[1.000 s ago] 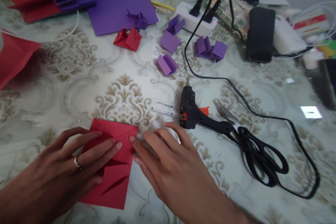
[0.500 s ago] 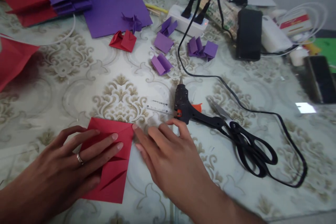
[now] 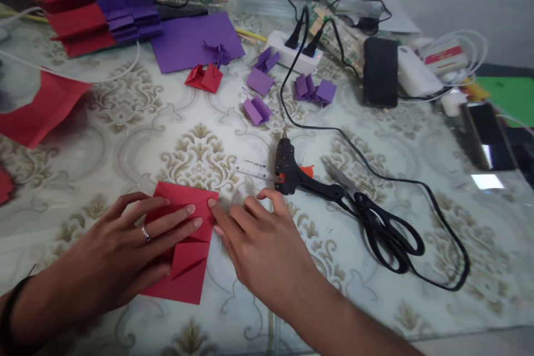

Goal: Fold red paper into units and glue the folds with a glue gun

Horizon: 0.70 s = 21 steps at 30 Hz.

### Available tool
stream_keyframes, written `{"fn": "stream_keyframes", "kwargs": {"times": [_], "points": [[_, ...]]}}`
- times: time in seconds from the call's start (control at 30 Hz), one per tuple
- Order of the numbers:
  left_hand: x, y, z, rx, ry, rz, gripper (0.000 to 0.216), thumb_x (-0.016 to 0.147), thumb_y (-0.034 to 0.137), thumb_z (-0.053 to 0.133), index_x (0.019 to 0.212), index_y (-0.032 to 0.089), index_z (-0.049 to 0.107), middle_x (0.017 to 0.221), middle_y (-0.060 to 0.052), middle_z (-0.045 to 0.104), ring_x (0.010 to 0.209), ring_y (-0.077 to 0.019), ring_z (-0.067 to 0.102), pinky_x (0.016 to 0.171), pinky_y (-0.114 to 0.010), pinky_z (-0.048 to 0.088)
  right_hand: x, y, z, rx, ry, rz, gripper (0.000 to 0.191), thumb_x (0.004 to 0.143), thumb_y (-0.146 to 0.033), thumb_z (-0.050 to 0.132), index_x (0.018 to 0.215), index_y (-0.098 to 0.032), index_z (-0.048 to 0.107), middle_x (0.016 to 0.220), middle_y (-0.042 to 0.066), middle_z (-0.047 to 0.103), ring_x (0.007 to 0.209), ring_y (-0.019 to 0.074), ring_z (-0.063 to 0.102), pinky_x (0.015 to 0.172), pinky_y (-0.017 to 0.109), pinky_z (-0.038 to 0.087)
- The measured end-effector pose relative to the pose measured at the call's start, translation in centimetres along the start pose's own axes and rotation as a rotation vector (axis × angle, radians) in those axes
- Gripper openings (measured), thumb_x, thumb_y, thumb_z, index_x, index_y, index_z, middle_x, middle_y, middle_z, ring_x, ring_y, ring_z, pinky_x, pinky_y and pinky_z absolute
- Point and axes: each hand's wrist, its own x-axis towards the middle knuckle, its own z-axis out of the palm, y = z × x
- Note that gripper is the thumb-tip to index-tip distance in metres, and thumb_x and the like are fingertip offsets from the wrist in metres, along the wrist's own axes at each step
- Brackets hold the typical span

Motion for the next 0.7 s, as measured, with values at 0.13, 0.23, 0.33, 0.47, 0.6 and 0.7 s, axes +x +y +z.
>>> {"fn": "stream_keyframes", "kwargs": {"times": [0.13, 0.23, 0.33, 0.47, 0.6, 0.7], "points": [[-0.2, -0.2, 0.0, -0.006, -0.015, -0.014, 0.047, 0.105, 0.040, 0.059, 0.150, 0.027, 0.058, 0.145, 0.002, 0.069, 0.129, -0.0267, 0.055, 0.113, -0.045, 0.036, -0.3, 0.3, 0.2, 0.009, 0.020, 0.014, 0.036, 0.110, -0.018, 0.046, 0.137, -0.006, 0.066, 0.087, 0.005, 0.074, 0.077, 0.0194, 0.062, 0.095, 0.044, 0.036], [-0.2, -0.3, -0.2, 0.012, -0.012, 0.003, 0.050, 0.104, 0.041, 0.061, 0.152, 0.028, 0.056, 0.142, 0.000, 0.070, 0.127, -0.0258, 0.058, 0.112, -0.043, 0.038, -0.4, 0.5, 0.4, -0.025, 0.005, 0.015, 0.036, 0.109, -0.018, 0.048, 0.136, -0.005, 0.067, 0.089, 0.006, 0.075, 0.078, 0.0200, 0.064, 0.095, 0.045, 0.036], [-0.2, -0.5, -0.3, 0.007, 0.013, 0.020, 0.048, 0.105, 0.040, 0.060, 0.150, 0.024, 0.058, 0.137, -0.002, 0.073, 0.126, -0.0255, 0.059, 0.111, -0.042, 0.040, -0.3, 0.4, 0.4, -0.031, 0.020, 0.011, 0.035, 0.109, -0.019, 0.049, 0.135, -0.006, 0.068, 0.088, 0.005, 0.076, 0.078, 0.0199, 0.065, 0.096, 0.046, 0.037], [-0.4, -0.6, -0.3, -0.006, 0.012, 0.013, 0.047, 0.106, 0.043, 0.057, 0.149, 0.023, 0.059, 0.140, -0.002, 0.072, 0.129, -0.0261, 0.059, 0.113, -0.044, 0.040, -0.2, 0.0, 0.4, -0.023, 0.061, -0.040, 0.032, 0.109, -0.021, 0.050, 0.130, -0.008, 0.071, 0.082, 0.003, 0.074, 0.074, 0.0187, 0.063, 0.093, 0.043, 0.040], [-0.5, -1.0, -1.1, -0.035, -0.026, 0.033, 0.046, 0.108, 0.045, 0.054, 0.148, 0.023, 0.059, 0.147, -0.002, 0.068, 0.131, -0.0266, 0.059, 0.114, -0.045, 0.040, -0.4, -0.1, 0.3, -0.029, 0.059, -0.057, 0.029, 0.108, -0.020, 0.051, 0.123, -0.009, 0.073, 0.081, 0.002, 0.074, 0.073, 0.0188, 0.063, 0.092, 0.043, 0.042], [-0.4, -1.2, -1.8, -0.050, -0.049, 0.054, 0.040, 0.108, 0.042, 0.055, 0.142, 0.024, 0.064, 0.150, 0.000, 0.065, 0.133, -0.0265, 0.059, 0.115, -0.046, 0.041, -0.3, -0.1, 0.2, -0.016, 0.056, -0.052, 0.028, 0.108, -0.021, 0.052, 0.123, -0.010, 0.073, 0.082, 0.002, 0.075, 0.074, 0.0187, 0.064, 0.092, 0.042, 0.042]]}}
